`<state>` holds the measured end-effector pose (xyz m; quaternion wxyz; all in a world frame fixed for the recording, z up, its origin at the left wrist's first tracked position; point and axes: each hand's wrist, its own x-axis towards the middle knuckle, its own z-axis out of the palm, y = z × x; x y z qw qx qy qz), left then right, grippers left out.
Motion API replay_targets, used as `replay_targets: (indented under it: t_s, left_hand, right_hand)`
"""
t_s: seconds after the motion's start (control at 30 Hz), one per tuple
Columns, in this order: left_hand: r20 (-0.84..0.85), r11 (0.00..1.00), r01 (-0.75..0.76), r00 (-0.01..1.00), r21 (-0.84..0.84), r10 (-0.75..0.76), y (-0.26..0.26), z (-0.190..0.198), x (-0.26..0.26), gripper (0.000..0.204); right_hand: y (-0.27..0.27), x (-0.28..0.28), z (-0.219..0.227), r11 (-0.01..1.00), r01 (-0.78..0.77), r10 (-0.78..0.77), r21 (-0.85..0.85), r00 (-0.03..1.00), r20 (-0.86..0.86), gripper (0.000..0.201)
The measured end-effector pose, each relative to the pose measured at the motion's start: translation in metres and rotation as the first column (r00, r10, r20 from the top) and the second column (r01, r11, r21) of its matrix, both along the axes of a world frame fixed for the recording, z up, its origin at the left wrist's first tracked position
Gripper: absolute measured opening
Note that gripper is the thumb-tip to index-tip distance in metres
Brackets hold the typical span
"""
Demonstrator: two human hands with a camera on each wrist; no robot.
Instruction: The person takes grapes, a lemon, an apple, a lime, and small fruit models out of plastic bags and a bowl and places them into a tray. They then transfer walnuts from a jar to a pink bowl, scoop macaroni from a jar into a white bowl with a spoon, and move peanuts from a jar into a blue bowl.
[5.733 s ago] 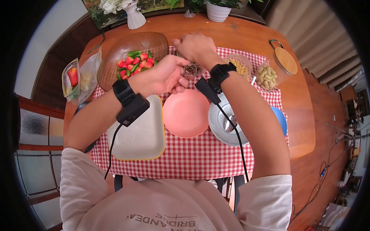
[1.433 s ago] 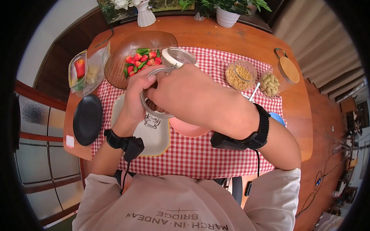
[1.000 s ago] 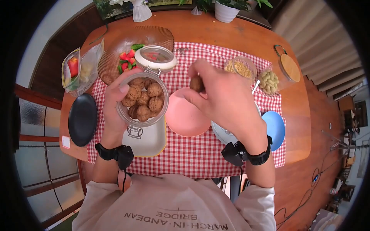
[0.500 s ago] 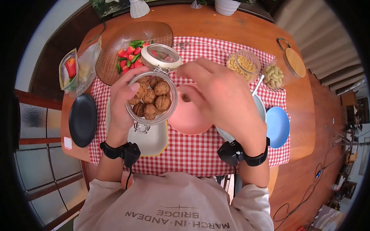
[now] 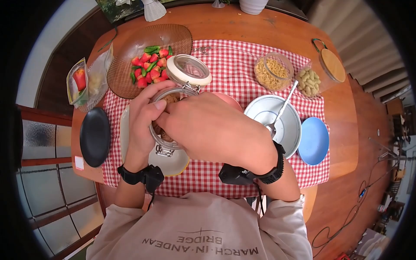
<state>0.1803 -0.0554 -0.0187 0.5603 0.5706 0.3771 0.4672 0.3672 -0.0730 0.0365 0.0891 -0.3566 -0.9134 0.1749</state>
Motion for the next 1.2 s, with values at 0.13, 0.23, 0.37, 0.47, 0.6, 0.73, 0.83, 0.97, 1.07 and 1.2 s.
replay_targets:
  t_s: [0.13,0.23,0.37,0.47,0.6,0.73,0.83,0.97,1.07,1.2]
  left_hand:
    - [0.025,1.0,0.011,1.0,-0.026,-0.011,0.0,-0.002,-0.004,0.044]
    - [0.044,1.0,-0.012,0.999,-0.024,0.013,0.001,-0.004,-0.007,0.047]
    - [0.138,0.998,-0.021,0.99,-0.052,0.028,0.001,-0.002,-0.013,0.054]
    - [0.044,0.997,-0.07,0.996,-0.02,0.071,0.002,-0.002,-0.016,0.066]
    - [0.102,0.997,-0.08,0.991,-0.023,0.082,0.003,-0.006,-0.016,0.058]
    - [0.108,0.997,-0.072,0.991,-0.023,0.074,0.003,-0.004,-0.014,0.05]
    - [0.131,0.998,-0.046,0.99,-0.04,0.051,0.004,-0.002,-0.008,0.048]
    - [0.122,0.998,-0.054,0.991,-0.037,0.058,0.003,0.001,-0.001,0.046]
    - [-0.008,0.996,-0.088,0.996,-0.028,0.088,0.004,0.001,0.001,0.043]
    - [-0.016,0.999,-0.048,0.999,0.008,0.048,0.006,-0.003,-0.001,0.041]
  right_hand:
    - [-0.002,0.008,0.009,1.0,0.011,-0.007,0.026,0.989,-0.145,0.029]
    - [-0.008,0.031,0.03,0.997,0.076,-0.069,0.022,0.972,-0.223,0.028]
    - [-0.011,0.058,0.031,0.963,0.27,-0.27,-0.013,0.958,-0.092,0.031]
    - [-0.002,0.059,0.016,0.946,0.323,-0.319,-0.034,0.944,0.088,0.03]
    - [0.0,0.053,0.016,0.933,0.357,-0.359,0.045,0.923,0.139,0.03]
    - [-0.001,0.045,0.029,0.928,0.343,-0.336,0.143,0.939,-0.072,0.03]
    - [-0.003,0.032,0.028,0.963,0.173,-0.135,0.207,0.974,-0.184,0.029]
    - [-0.009,0.001,0.001,0.941,0.212,-0.195,0.262,0.977,-0.092,0.035]
    - [-0.012,-0.016,-0.014,0.898,0.228,-0.256,0.376,0.966,0.025,0.026]
    - [-0.007,-0.011,-0.011,0.945,0.111,-0.119,0.308,0.993,0.006,0.024]
